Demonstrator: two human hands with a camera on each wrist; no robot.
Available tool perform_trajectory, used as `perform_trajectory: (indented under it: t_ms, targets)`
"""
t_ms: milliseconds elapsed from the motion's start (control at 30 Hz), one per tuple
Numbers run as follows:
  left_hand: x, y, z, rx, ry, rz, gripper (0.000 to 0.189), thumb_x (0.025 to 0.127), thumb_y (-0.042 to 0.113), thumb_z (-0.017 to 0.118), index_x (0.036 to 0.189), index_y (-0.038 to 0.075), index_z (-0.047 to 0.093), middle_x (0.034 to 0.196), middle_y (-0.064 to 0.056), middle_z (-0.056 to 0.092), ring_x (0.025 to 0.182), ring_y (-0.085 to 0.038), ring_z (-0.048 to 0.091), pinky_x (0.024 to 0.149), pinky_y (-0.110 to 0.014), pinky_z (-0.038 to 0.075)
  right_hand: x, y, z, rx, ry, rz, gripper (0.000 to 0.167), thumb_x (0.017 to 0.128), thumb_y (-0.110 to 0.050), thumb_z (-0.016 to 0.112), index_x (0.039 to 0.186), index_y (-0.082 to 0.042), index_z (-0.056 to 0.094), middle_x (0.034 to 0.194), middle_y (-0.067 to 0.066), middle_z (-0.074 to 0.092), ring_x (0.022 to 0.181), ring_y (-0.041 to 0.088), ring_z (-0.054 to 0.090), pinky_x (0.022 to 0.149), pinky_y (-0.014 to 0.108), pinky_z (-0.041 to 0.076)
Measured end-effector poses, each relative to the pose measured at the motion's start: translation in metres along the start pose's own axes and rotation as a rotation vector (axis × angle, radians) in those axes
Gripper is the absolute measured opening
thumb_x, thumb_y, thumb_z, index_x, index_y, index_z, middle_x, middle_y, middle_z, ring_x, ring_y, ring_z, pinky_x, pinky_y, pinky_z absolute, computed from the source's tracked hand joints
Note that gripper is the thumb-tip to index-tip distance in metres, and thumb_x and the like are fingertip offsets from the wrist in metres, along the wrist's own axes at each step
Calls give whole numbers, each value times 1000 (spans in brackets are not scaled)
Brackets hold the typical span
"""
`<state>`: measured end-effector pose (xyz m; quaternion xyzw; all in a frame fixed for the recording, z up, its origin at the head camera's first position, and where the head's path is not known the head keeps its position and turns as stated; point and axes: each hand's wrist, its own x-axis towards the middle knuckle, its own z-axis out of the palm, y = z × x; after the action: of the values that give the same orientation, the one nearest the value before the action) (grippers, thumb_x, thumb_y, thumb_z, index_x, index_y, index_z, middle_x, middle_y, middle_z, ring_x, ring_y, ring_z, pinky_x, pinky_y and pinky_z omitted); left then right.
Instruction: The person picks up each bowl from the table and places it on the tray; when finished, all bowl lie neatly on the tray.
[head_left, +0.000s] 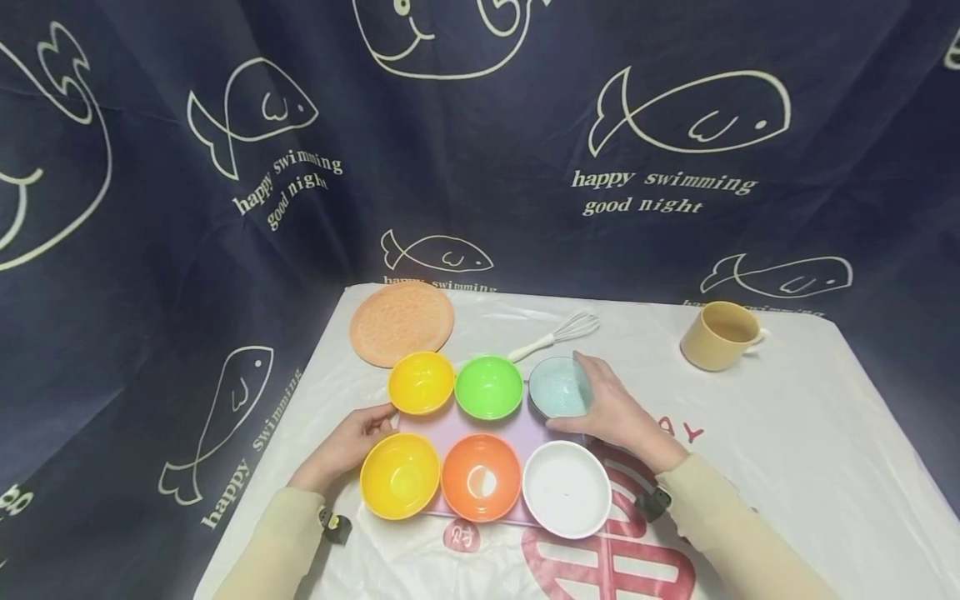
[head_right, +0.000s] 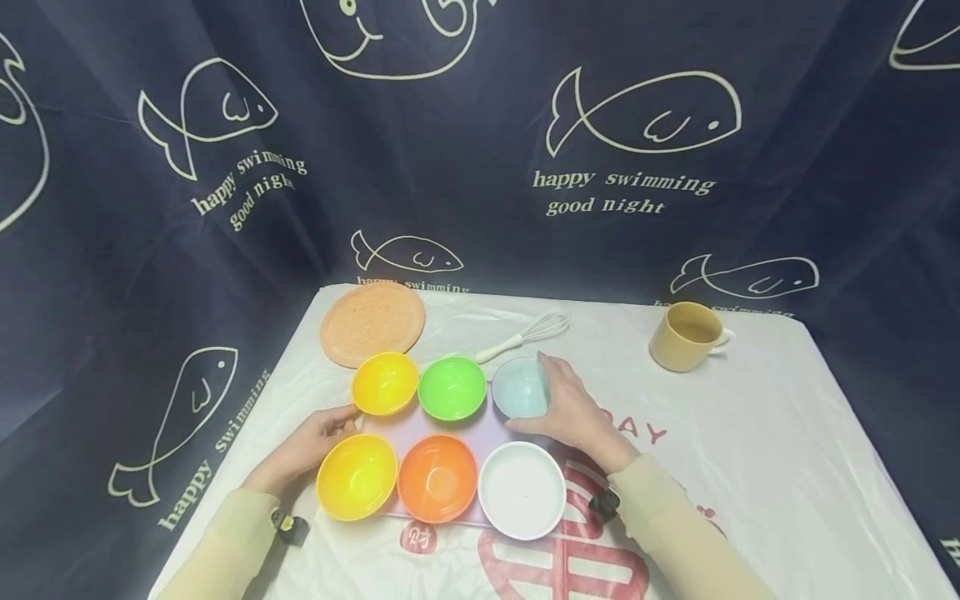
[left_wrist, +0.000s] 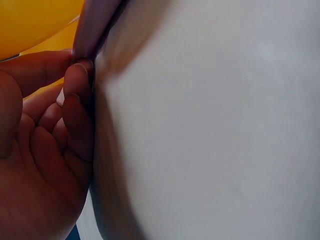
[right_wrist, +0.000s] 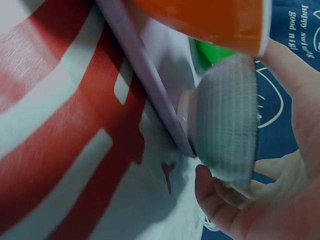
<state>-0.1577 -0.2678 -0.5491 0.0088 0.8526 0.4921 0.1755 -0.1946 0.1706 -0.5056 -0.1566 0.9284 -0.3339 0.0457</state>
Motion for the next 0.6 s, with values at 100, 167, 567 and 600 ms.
perform_trajectory:
  t_ms: [100,167,567,600]
  targets:
    - [-2,-3,-5,17,-17,12,46,104,15,63,150,14,59,139,-6,65,145,-36,44,119,-61,31,-10,0,-7,-25,24,-15,120,76,-60,88,162,1,29,160,28,33,145,49,35,113,69,35]
    - [-4,-7,-9,40,-28,25,47,104,17,64,151,13,58,135,-8,67,140,-36,50,118,-59,34,-21,2,-13,-54,42,-31,114,80,-60,85,162,-1,32,161,27,32,146,50,34,113,70,34]
    - [-29,-5,-30,515,176,183,50,101,17,70,146,0,58,110,-7,71,97,-24,66,93,-49,57,-87,41,-50,-224,131,-14,86,91,-40,81,158,-2,41,157,31,37,139,56,35,108,75,32]
    - [-30,-3,-31,570,197,195,51,100,18,71,145,-1,59,115,-11,70,103,-28,66,97,-52,55,-90,45,-52,-242,132,-3,88,91,-41,81,158,-2,40,158,32,35,139,57,35,107,76,31]
